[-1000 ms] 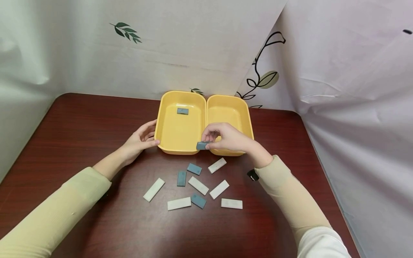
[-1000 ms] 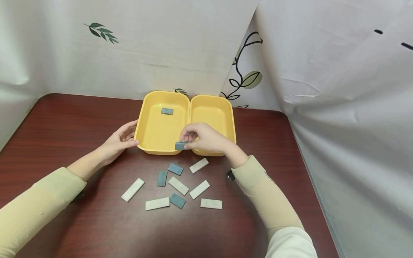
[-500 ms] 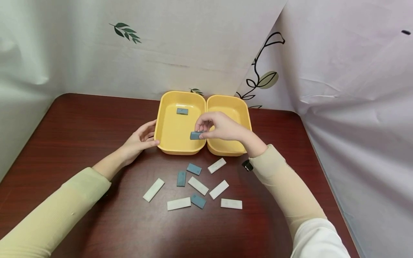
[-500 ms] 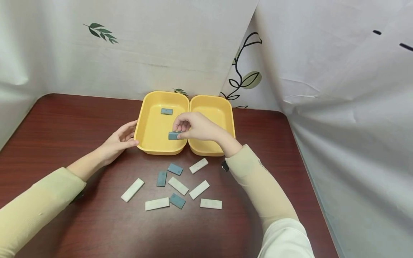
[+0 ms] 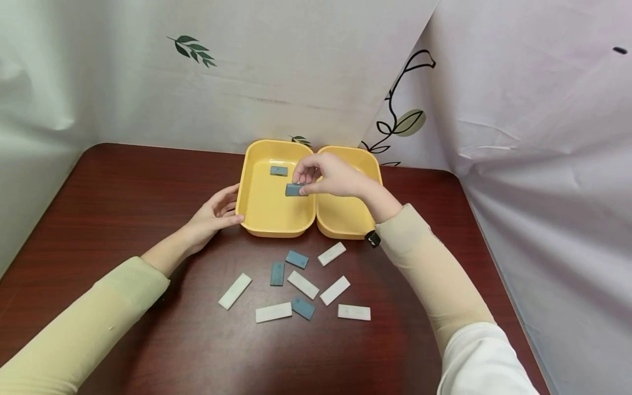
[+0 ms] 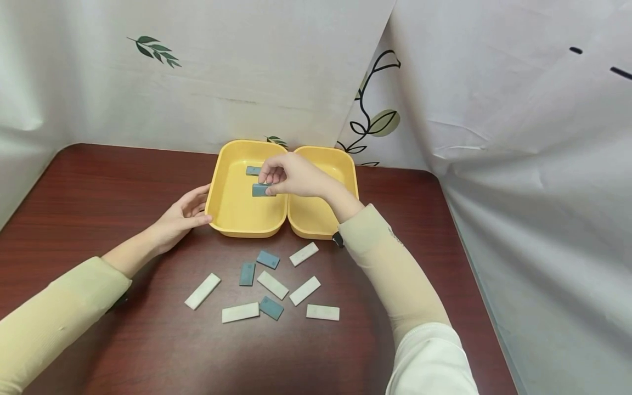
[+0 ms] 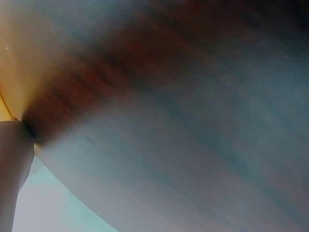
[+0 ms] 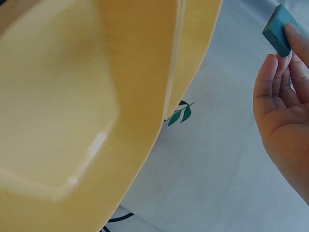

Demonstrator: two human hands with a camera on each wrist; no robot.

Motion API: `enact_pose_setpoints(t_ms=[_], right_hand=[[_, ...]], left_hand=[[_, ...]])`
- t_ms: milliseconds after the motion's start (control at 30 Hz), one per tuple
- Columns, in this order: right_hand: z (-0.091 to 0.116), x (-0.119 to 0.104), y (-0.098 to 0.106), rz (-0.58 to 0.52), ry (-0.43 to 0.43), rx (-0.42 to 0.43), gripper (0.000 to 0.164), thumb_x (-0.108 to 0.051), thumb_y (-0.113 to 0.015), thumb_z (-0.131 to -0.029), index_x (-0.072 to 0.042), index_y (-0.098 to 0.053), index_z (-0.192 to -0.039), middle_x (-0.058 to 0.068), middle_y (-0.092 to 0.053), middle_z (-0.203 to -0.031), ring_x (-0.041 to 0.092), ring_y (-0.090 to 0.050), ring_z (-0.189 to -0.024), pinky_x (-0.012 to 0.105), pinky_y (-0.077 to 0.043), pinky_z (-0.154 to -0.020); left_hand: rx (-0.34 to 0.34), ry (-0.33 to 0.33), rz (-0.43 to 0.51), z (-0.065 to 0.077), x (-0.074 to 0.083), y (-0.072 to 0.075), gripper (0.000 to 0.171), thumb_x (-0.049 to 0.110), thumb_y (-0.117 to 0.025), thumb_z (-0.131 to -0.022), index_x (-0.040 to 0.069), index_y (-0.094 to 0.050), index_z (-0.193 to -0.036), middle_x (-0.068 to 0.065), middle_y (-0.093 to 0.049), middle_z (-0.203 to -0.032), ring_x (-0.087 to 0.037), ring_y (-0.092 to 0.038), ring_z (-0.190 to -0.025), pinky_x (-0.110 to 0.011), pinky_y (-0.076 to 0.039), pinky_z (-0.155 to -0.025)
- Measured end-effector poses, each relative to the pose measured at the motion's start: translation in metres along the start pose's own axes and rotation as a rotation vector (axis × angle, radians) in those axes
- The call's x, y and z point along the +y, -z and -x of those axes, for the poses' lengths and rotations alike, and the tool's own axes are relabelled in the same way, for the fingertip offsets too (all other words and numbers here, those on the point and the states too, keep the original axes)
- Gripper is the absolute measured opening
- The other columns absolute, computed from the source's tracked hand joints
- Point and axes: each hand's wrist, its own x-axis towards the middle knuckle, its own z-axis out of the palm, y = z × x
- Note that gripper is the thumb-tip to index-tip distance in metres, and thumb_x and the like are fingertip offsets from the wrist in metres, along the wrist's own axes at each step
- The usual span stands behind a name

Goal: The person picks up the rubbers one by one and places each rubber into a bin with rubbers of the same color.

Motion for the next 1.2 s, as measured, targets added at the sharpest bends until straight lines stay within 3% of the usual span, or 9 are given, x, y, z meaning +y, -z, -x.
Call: enact_pose_setpoints(t_ms=[600,1200], right_hand=[[-0.027,0.008,0.02,0.031,-0.097,0.013,0.014,-0.001,-0.08,-0.091,-0.001,-0.074,-0.103,0.005,-0.066,-0.089,0.015,-0.059,-0.086,0.021,-0.051,-0.079],[-0.057,0.019,0.014,0.035,-0.116,0.024,0.013,0.002,-0.077,-0.091,-0.001,-0.074,-0.104,0.005,-0.067,-0.091,0.015,-0.06,-0.089,0.031,-0.055,-0.093]], left_hand=[[0.001,0.0,-0.006,-0.001,0.0,0.001,0.081,-0.002,-0.064,-0.102,0.007,-0.019,-0.169,-0.031,-0.028,-0.167,0.0,-0.056,-0.126,-0.012,-0.052,-0.099],[0.001,0.002,-0.016,-0.001,-0.001,0.002,0.081,-0.002,-0.063,-0.102,0.007,-0.019,-0.17,-0.03,-0.029,-0.167,-0.001,-0.056,-0.125,-0.013,-0.053,-0.099]])
